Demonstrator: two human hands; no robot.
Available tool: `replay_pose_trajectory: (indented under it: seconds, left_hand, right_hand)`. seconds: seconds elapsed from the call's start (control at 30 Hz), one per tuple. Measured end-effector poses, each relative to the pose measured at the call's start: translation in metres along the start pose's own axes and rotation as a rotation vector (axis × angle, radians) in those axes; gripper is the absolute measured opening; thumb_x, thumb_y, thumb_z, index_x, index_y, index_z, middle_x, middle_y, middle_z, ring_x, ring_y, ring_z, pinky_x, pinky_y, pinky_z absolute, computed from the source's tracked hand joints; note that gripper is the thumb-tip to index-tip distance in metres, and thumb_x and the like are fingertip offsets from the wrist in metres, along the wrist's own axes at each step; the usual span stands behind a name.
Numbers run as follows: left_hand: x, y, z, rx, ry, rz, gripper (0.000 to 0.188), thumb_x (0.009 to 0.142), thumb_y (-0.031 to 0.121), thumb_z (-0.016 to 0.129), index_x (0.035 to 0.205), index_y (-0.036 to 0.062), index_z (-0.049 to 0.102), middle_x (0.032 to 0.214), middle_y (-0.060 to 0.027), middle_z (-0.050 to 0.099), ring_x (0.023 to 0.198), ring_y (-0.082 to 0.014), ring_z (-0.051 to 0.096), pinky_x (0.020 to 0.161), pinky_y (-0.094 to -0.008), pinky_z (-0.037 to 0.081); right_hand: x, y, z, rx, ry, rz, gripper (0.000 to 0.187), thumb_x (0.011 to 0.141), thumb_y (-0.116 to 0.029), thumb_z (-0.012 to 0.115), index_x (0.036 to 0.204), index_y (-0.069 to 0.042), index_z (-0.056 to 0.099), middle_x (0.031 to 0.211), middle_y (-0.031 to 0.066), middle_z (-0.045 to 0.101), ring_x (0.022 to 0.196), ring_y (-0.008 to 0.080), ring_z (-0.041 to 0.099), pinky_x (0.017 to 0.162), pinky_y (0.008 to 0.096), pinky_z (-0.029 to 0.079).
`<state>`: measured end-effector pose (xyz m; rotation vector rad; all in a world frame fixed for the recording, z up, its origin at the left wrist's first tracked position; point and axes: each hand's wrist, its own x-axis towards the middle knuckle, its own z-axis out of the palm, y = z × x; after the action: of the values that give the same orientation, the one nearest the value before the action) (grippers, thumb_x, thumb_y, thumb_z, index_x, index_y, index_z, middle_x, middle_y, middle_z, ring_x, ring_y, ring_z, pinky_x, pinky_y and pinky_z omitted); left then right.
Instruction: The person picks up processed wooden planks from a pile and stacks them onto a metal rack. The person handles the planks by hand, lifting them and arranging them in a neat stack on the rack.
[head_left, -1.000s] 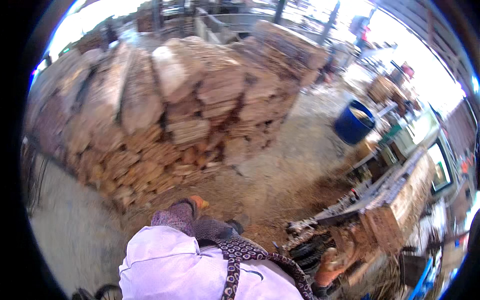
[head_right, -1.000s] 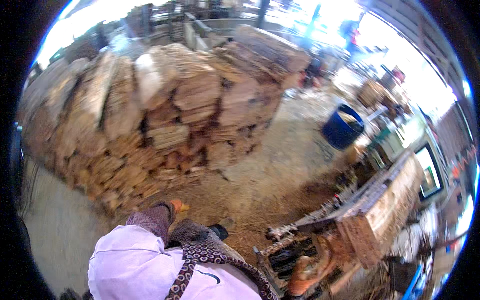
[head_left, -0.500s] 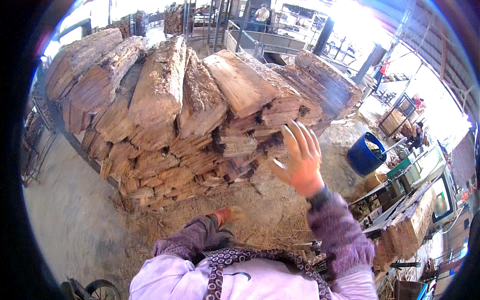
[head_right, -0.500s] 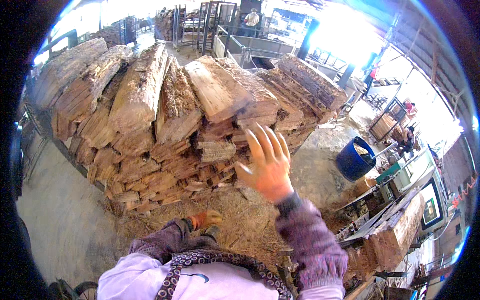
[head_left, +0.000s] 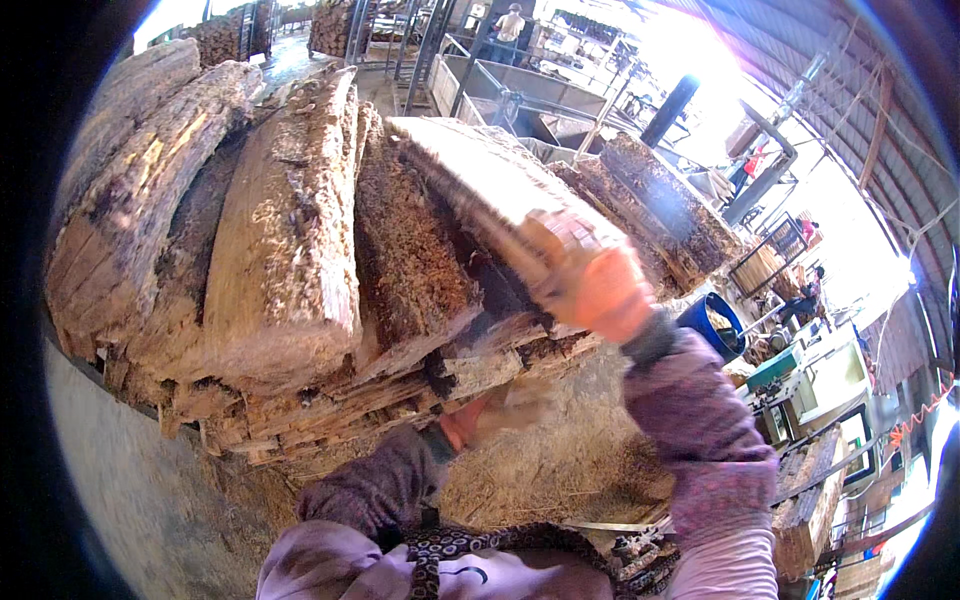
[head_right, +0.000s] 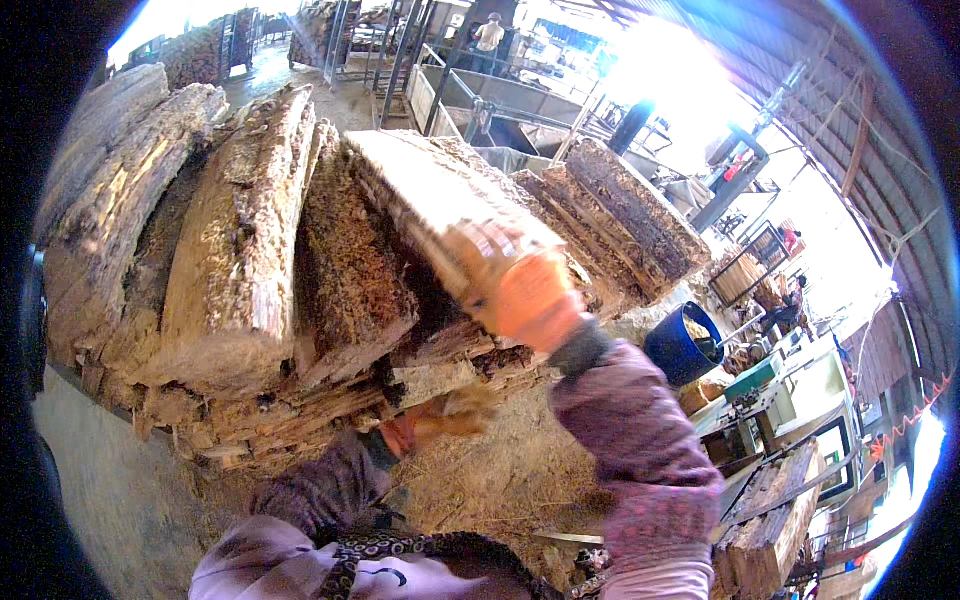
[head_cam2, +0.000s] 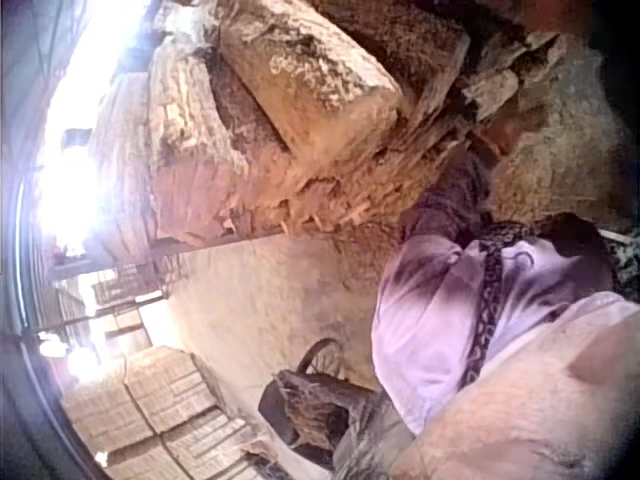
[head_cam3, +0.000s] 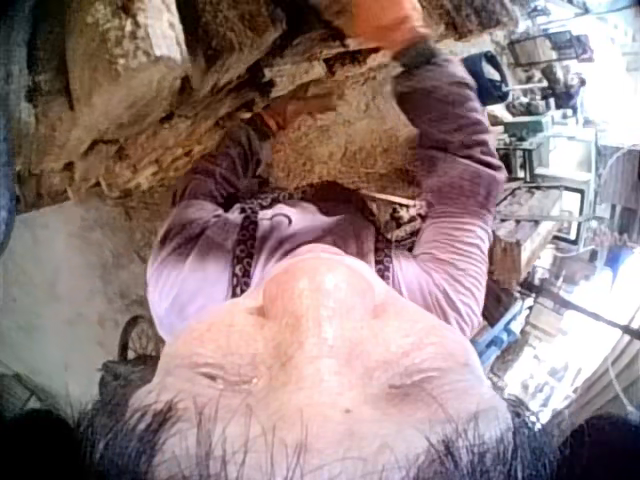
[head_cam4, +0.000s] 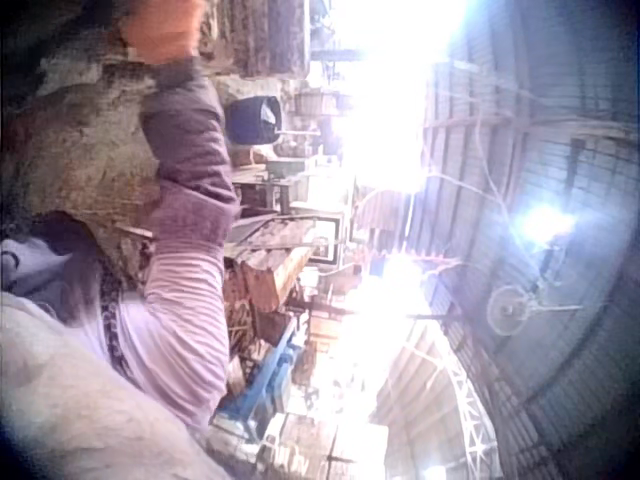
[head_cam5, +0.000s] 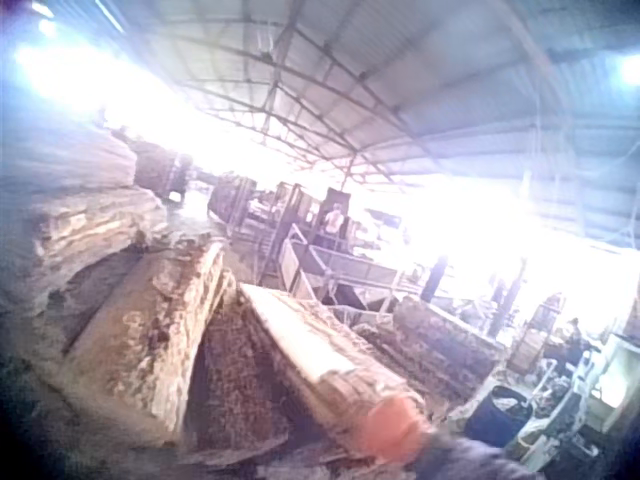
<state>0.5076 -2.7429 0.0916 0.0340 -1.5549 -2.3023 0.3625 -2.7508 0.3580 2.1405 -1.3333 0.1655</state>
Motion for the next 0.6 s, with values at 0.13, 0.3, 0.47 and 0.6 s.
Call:
replay_pose_trajectory:
  seconds: [0.13,0.3,0.47,0.6]
  left_hand:
    - [0.062,0.059,0.025,-0.489,-0.110,0.122,0.078,0.100,0.059,0.060,0.159,0.0126,0.039,0.155,-0.0128,0.049,0.137,-0.0280,0.053,0.113,-0.0489,0.045]
    - [0.093,0.051,0.051,-0.842,-0.040,0.249,0.075,0.099,0.065,0.056,0.153,0.0140,0.045,0.153,-0.0093,0.051,0.135,-0.0304,0.054,0.114,-0.0510,0.045]
    - [0.085,-0.040,0.117,-0.992,0.074,0.271,0.037,0.103,0.042,0.060,0.130,0.0174,0.060,0.126,-0.0037,0.062,0.117,-0.0250,0.061,0.106,-0.0468,0.050]
    - [0.065,-0.090,0.154,-0.988,-0.014,0.109,0.027,0.104,0.036,0.061,0.120,0.0154,0.064,0.118,-0.0038,0.065,0.112,-0.0232,0.063,0.102,-0.0428,0.052]
  right_hand:
    - [-0.025,0.022,-0.096,0.338,0.006,0.339,0.081,0.077,-0.032,0.085,0.144,-0.005,0.051,0.129,0.0196,0.068,0.114,0.0349,0.069,0.095,0.0422,0.057]
    - [-0.158,-0.018,-0.147,0.940,0.341,0.802,0.087,0.079,-0.044,0.085,0.141,0.004,0.050,0.132,0.0195,0.067,0.125,0.0297,0.064,0.106,0.0421,0.051]
    - [-0.332,-0.123,-0.146,1.175,0.641,1.336,0.098,0.078,-0.042,0.086,0.150,0.002,0.036,0.134,0.0170,0.067,0.127,0.0291,0.062,0.112,0.0430,0.047]
    - [-0.404,-0.226,-0.162,1.181,0.562,1.357,0.105,0.069,-0.012,0.094,0.153,0.000,0.032,0.146,0.0148,0.057,0.134,0.0286,0.056,0.116,0.0445,0.042]
